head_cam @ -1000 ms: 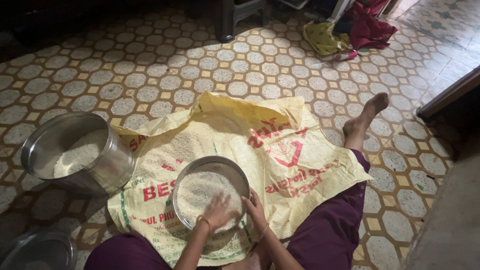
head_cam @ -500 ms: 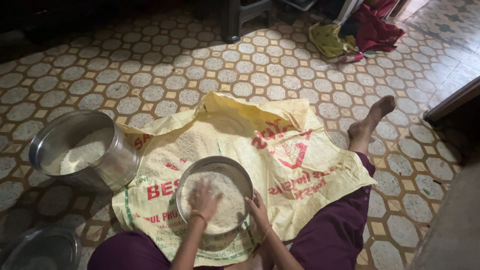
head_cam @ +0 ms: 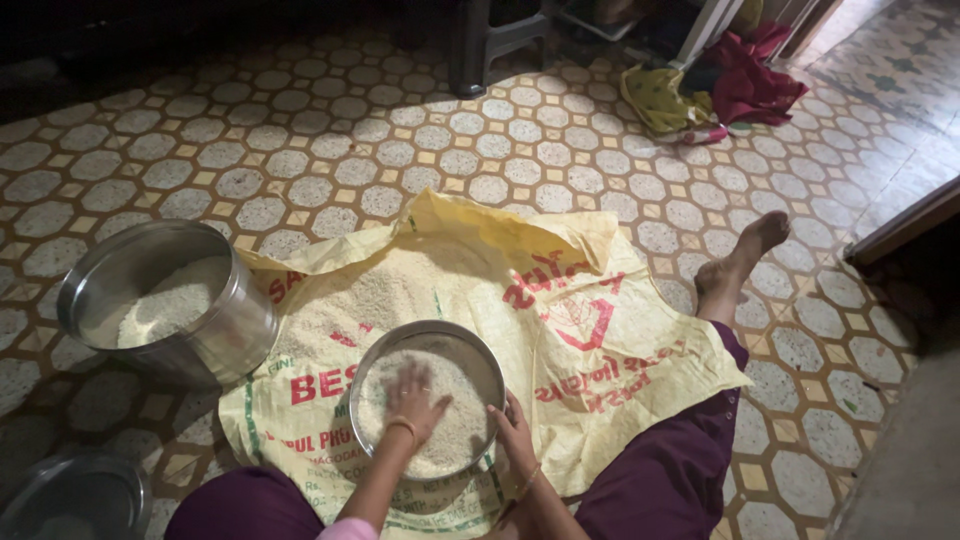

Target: The person sits on the floor and sifts rice using a metal sieve. They scoop rice from a sack into the sieve, shake it to separate impurities, and transfer the sifted rice into a metal pot.

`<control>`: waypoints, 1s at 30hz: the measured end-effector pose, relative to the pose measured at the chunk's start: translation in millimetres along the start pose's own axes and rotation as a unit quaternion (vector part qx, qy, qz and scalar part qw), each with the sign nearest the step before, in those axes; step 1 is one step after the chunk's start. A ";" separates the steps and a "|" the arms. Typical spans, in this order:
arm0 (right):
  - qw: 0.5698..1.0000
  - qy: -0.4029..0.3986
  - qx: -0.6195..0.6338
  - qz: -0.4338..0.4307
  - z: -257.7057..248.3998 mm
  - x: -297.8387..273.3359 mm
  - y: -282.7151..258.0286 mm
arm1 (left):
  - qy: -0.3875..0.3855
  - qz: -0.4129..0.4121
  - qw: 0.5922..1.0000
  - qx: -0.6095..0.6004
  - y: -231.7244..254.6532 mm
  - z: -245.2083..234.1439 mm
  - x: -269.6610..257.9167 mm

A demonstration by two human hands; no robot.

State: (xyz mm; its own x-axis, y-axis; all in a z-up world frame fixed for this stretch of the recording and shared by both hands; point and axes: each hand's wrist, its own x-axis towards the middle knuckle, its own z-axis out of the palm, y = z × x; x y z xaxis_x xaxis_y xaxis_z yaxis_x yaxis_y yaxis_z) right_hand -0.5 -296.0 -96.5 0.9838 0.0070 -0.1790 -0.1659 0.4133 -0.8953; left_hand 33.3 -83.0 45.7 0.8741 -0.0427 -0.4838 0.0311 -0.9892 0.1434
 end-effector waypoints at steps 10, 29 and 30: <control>0.999 0.026 0.022 0.036 3.1 -2.0 -0.5 | 0.022 0.019 1.000 0.006 3.7 8.8 6.5; 1.000 0.019 -0.004 0.018 2.7 -3.3 -2.9 | 0.127 0.058 0.990 -0.031 50.4 65.6 106.5; 1.000 0.007 0.000 0.006 3.0 -1.3 -2.6 | 0.104 0.089 0.991 0.002 59.0 68.5 105.0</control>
State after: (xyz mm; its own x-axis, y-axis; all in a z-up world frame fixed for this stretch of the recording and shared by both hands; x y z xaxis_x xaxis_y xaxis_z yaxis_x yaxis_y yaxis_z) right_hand -1.1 -294.4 -92.7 0.9806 -0.0008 -0.1961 -0.1781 0.4139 -0.8927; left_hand 93.8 -155.6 -55.8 0.9464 -0.1864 -0.2637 -0.1332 -0.9693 0.2069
